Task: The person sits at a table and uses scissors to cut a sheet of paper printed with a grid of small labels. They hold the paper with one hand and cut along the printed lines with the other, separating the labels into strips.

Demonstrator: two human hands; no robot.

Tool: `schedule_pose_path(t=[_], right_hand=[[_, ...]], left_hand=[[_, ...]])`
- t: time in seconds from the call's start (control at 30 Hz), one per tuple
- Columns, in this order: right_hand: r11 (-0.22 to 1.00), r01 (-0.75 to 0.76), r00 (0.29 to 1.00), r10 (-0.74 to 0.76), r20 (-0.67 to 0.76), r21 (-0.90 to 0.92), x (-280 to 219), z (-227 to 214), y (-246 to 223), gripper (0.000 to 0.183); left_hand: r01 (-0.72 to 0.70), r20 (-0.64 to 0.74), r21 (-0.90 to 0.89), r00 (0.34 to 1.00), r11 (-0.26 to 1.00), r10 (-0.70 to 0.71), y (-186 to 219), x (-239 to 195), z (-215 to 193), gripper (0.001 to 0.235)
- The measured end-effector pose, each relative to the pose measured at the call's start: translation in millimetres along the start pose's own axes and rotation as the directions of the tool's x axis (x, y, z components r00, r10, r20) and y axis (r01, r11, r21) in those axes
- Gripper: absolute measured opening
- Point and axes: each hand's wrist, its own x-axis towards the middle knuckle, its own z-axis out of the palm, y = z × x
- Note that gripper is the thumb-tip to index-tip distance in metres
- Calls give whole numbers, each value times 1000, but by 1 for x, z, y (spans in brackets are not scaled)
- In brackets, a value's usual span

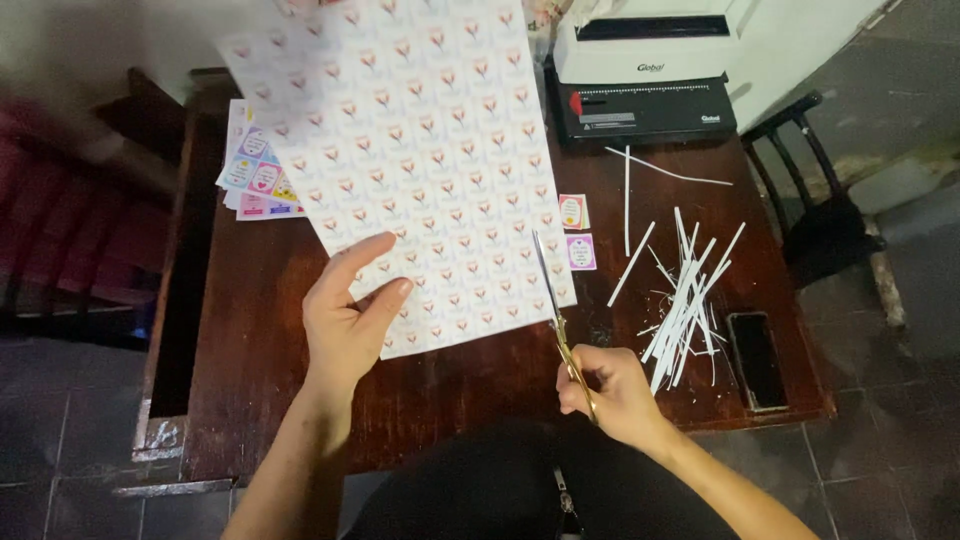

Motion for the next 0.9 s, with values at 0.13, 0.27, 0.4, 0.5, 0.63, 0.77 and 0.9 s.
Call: schedule_pose_path(t=[0.13, 0.27, 0.4, 0.5, 0.63, 0.77, 0.9], right_hand=[[1000, -20, 1000, 20, 20, -1, 3, 0, -1, 36], [982, -75, 992, 56, 112, 171, 4, -1, -4, 49], [940, -164, 969, 97, 226, 299, 4, -10, 4, 69], [883, -263, 933, 131, 334, 390, 11, -19, -6, 76], [855, -315, 901, 134, 413, 411, 18, -26, -14, 78], [932, -227, 934, 126, 334, 283, 24, -14, -8, 76], [985, -77, 986, 52, 160, 155, 20, 2, 12, 72]], left_hand=[[78, 23, -115, 997, 990, -76, -3, -4, 1, 46], [90, -9, -57, 996, 994, -90, 3, -5, -3, 44], [55, 2, 44, 998, 998, -55, 8, -6, -10, 44], [12, 9, 121, 1000, 993, -14, 10, -6, -17, 44], [-59, 13, 245, 998, 968, 57, 12, -8, -27, 43], [-9, 41, 153, 999, 988, 3, 8, -10, -23, 43], [242, 89, -202, 970, 949, -228, -2, -14, -10, 46]])
